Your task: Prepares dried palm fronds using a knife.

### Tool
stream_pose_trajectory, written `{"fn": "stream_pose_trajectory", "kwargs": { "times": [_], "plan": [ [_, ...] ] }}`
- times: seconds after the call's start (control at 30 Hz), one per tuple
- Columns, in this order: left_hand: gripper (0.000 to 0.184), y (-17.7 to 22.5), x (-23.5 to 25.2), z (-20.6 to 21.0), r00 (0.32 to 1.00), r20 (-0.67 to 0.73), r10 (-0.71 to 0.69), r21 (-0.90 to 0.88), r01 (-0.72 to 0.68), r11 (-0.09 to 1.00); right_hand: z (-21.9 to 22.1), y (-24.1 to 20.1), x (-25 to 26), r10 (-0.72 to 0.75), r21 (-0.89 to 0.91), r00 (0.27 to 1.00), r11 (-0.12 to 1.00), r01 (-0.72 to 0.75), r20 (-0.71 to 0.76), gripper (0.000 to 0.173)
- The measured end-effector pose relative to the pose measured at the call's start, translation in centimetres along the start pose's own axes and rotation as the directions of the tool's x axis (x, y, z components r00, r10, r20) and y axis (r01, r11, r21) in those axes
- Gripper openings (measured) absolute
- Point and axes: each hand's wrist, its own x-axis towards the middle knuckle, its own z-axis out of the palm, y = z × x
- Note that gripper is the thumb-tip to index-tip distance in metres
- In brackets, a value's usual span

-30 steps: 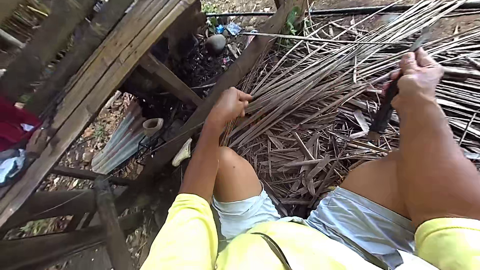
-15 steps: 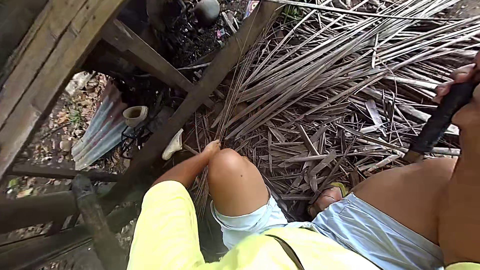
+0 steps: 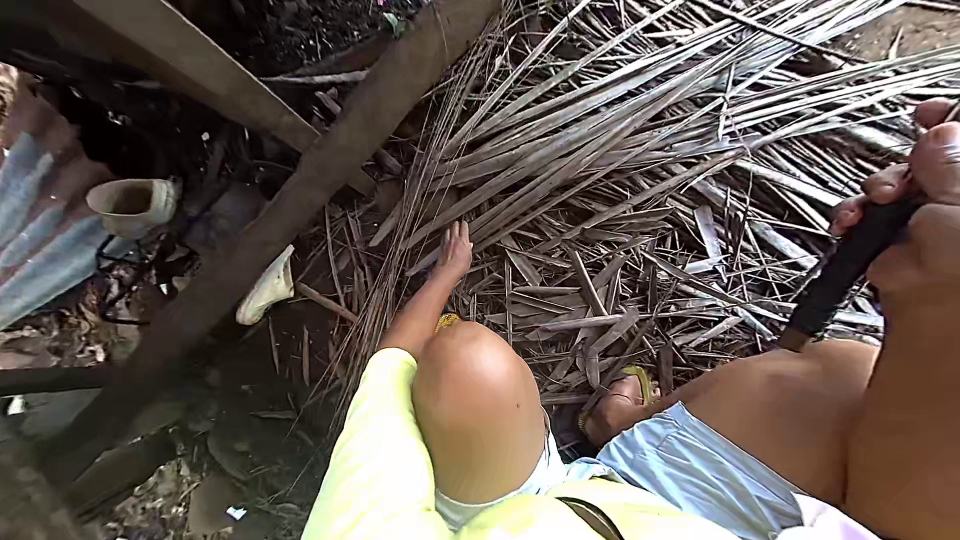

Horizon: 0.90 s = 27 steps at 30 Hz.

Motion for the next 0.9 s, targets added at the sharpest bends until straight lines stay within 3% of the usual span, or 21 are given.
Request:
{"fn": "stream_pose_trajectory", "kwargs": {
  "times": [0.07, 0.23, 0.4, 0.5, 0.57, 0.7, 0.8, 0.9],
  "plan": [
    [0.058, 0.9, 0.7, 0.4, 0.997, -0.018, -0.075, -0.014, 0.075, 0.997, 2.7, -2.0, -1.0, 0.044, -0.069, 0.998, 0.996, -0.048, -0.052, 0.03],
    [0.039, 3.1, -1.4, -0.7, 0.998, -0.047, -0.046, -0.107, 0.04, 0.993, 4.4, -2.2, 0.0, 0.041, -0.088, 0.995, 0.995, -0.05, -0.094, 0.03],
    [0.031, 6.5, -6.5, -5.8, 0.999, 0.012, -0.032, -0.161, 0.034, 0.986, 4.0, -2.5, 0.5, 0.06, -0.042, 0.996, 0.997, -0.063, -0.072, 0.03],
    [0.035, 6.7, -10.5, -10.2, 0.999, -0.029, 0.032, -0.189, -0.037, 0.981, 4.0, -2.3, 0.4, 0.109, -0.037, 0.994, 0.993, -0.109, -0.014, 0.028],
    [0.04, 6.9, -14.1, -13.8, 0.993, -0.1, 0.059, -0.105, -0.069, 0.992, 4.0, -1.8, 0.2, 0.175, -0.023, 0.984, 0.984, -0.175, 0.035, 0.026],
    [0.025, 9.8, -21.3, -20.3, 0.934, -0.354, 0.057, 0.279, 0.047, 0.959, 4.1, -0.4, 0.6, 0.299, -0.02, 0.944, 0.954, -0.3, 0.141, 0.027],
    [0.024, 11.1, -24.1, -22.3, 0.928, -0.329, 0.176, 0.442, -0.014, 0.897, 4.7, -0.1, 0.2, 0.291, -0.069, 0.943, 0.956, -0.284, 0.163, 0.028],
    [0.025, 10.6, -26.4, -24.8, 0.822, -0.503, 0.266, 0.473, 0.005, 0.881, 4.9, -0.8, -0.3, 0.272, -0.02, 0.943, 0.962, -0.273, 0.194, 0.029]
  ]
}}
